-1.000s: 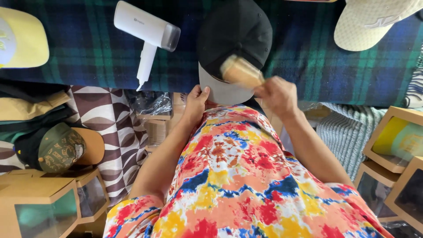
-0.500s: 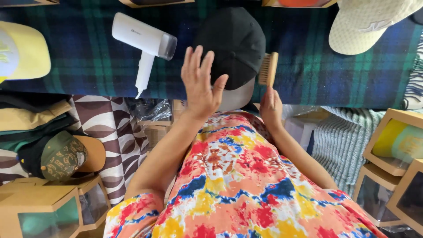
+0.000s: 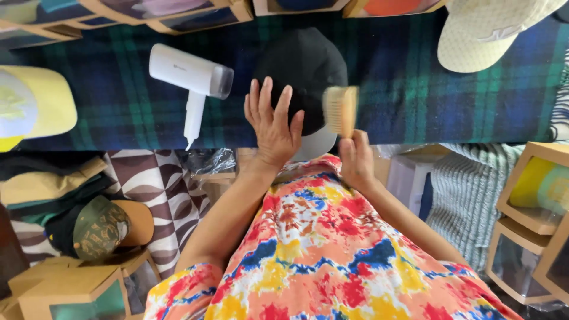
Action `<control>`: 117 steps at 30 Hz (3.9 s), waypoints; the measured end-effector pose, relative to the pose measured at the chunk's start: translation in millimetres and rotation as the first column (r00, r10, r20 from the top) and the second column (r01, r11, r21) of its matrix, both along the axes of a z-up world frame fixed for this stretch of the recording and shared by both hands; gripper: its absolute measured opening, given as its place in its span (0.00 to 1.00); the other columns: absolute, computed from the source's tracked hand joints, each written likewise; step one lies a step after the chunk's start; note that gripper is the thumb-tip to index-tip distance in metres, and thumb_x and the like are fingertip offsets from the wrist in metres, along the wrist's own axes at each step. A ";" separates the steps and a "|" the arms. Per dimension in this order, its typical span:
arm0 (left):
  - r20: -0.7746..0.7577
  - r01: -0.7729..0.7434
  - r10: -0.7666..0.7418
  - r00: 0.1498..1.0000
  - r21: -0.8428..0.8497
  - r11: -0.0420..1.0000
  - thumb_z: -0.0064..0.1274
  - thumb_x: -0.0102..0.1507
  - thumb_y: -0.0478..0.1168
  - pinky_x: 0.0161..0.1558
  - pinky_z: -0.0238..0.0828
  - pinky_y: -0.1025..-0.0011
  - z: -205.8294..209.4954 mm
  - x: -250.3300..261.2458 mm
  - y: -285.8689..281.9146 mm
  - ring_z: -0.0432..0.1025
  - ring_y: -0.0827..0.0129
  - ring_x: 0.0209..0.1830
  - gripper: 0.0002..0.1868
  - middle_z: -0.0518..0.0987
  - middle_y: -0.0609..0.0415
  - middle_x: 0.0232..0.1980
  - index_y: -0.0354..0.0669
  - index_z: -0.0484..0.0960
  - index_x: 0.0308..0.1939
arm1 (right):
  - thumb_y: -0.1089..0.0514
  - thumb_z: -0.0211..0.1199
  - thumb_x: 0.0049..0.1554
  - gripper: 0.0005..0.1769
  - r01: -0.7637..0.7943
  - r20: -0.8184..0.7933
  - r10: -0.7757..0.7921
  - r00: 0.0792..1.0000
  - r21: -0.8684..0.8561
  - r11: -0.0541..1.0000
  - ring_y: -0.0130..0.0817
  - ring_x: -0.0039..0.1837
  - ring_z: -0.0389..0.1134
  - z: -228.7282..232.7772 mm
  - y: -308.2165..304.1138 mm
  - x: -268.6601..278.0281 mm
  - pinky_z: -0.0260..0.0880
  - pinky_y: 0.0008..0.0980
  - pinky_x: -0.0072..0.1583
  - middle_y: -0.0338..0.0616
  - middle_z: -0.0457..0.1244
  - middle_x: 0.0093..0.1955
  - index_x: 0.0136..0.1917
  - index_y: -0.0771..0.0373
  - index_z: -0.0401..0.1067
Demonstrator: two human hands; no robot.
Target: Cleaning and steaming a baseball cap using a brush and a handheld steamer.
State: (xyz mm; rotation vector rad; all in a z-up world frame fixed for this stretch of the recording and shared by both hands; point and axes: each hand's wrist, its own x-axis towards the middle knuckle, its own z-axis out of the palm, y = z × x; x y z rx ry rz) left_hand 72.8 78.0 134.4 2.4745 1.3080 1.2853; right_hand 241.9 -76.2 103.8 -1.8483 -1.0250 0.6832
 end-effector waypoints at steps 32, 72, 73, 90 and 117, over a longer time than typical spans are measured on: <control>0.006 0.095 -0.097 0.995 0.133 0.987 0.40 0.72 0.52 0.69 0.55 0.38 9.0 4.2 10.8 0.63 0.32 0.72 0.22 0.74 0.36 0.68 0.41 0.78 0.59 | 0.34 0.47 0.70 0.27 -0.145 -0.403 -0.019 0.915 -0.372 0.917 0.34 0.23 0.53 12.2 98.1 75.8 0.57 0.32 0.20 0.40 0.56 0.28 0.47 0.60 0.66; 0.521 0.367 0.218 0.825 -0.788 0.494 0.56 0.68 0.44 0.46 0.77 0.55 109.4 9.8 39.6 0.80 0.53 0.44 0.15 0.81 0.47 0.42 0.46 0.77 0.57 | 0.73 0.53 0.56 0.36 -0.561 0.322 0.479 0.817 0.253 0.788 0.73 0.60 0.60 124.1 122.0 -27.7 0.67 0.55 0.59 0.72 0.58 0.57 0.76 0.87 0.50; 0.443 0.315 0.174 0.879 -0.816 0.485 0.52 0.69 0.44 0.43 0.78 0.57 115.7 -1.0 54.3 0.82 0.57 0.39 0.13 0.83 0.49 0.39 0.46 0.77 0.56 | 0.63 0.61 0.57 0.28 -0.542 0.425 0.408 0.808 0.265 0.797 0.61 0.60 0.61 119.7 120.3 -28.7 0.65 0.50 0.60 0.58 0.58 0.56 0.69 0.76 0.64; -0.424 -0.058 -0.671 0.609 -0.867 0.496 0.32 0.77 0.53 0.44 0.70 0.48 115.6 35.1 193.6 0.76 0.43 0.48 0.23 0.82 0.42 0.49 0.49 0.80 0.61 | 0.60 0.70 0.59 0.03 -0.621 0.716 0.271 0.644 0.282 0.731 0.45 0.56 0.64 108.7 124.7 -25.3 0.58 0.43 0.59 0.37 0.63 0.49 0.47 0.54 0.78; -0.292 -0.080 -0.034 0.956 -0.370 0.925 0.40 0.72 0.60 0.21 0.69 0.69 100.7 -36.0 41.8 0.76 0.62 0.21 0.19 0.71 0.61 0.21 0.56 0.73 0.35 | 0.67 0.65 0.61 0.03 -0.483 0.506 0.207 0.837 0.507 0.714 0.59 0.52 0.70 97.0 143.5 -1.6 0.68 0.51 0.54 0.55 0.67 0.50 0.45 0.71 0.75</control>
